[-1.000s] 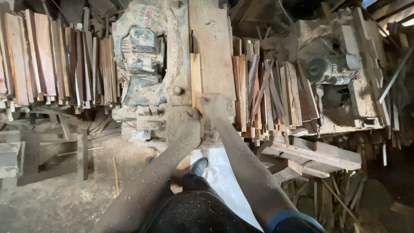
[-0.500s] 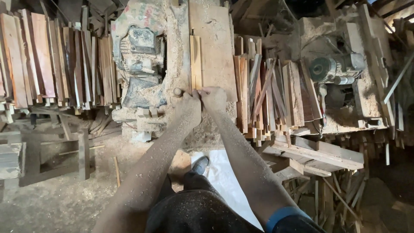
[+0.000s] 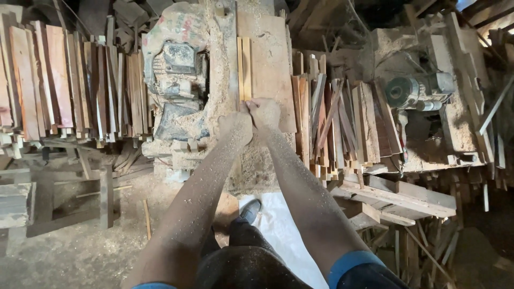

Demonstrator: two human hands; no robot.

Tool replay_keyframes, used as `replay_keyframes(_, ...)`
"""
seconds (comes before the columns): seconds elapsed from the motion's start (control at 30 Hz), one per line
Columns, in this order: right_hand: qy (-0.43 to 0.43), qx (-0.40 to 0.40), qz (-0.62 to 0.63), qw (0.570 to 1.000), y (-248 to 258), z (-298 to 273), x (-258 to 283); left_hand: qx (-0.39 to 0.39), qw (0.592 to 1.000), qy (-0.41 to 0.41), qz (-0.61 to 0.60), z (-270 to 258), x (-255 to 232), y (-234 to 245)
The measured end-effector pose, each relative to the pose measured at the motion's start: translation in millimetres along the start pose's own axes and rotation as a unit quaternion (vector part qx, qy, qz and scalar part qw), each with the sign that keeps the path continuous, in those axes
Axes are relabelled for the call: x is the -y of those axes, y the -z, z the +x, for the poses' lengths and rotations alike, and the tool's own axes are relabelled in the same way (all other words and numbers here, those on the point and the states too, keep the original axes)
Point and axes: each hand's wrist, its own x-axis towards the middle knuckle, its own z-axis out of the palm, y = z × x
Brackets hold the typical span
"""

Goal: Feeding thin wooden strips into a woodworking machine for processing.

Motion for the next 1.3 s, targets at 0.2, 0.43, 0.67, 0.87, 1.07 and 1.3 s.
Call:
replay_keyframes(0.2, -0.026, 0.066, -0.027, 0.997, 39.7, -95.9, -14.9, 0.02, 0.992, -0.084, -0.09, -101.2, -22.8, 11.6)
replay_keyframes(0.43, -0.065, 0.224, 0.195, 0.953, 93.8, -180.6, -42.4, 0.066, 0.933, 0.004, -0.354, -211.2, -5.2, 21.0)
replay_keyframes(0.67, -0.065, 0.268, 0.241, 0.93, 88.3, -164.5, -22.2, 0.03, 0.82, 0.077, -0.566, -195.7, 37.3, 19.7)
replay_keyframes(0.87, -0.001, 0.266, 0.28, 0.922, 39.7, -139.0, 50.8, -0.05, 0.811, 0.105, -0.574, -169.3, 99.8, 58.2)
replay_keyframes(1.07, -0.004, 0.266, 0.272, 0.925, -68.0, -126.5, 114.9, -0.073, 0.805, 0.138, -0.572, -157.2, 201.5, 78.0)
replay_keyframes(1.3, -0.052, 0.277, 0.262, 0.923, -241.6, -103.0, 136.7, -0.064, 0.861, 0.226, -0.451, -117.6, 344.0, 36.1)
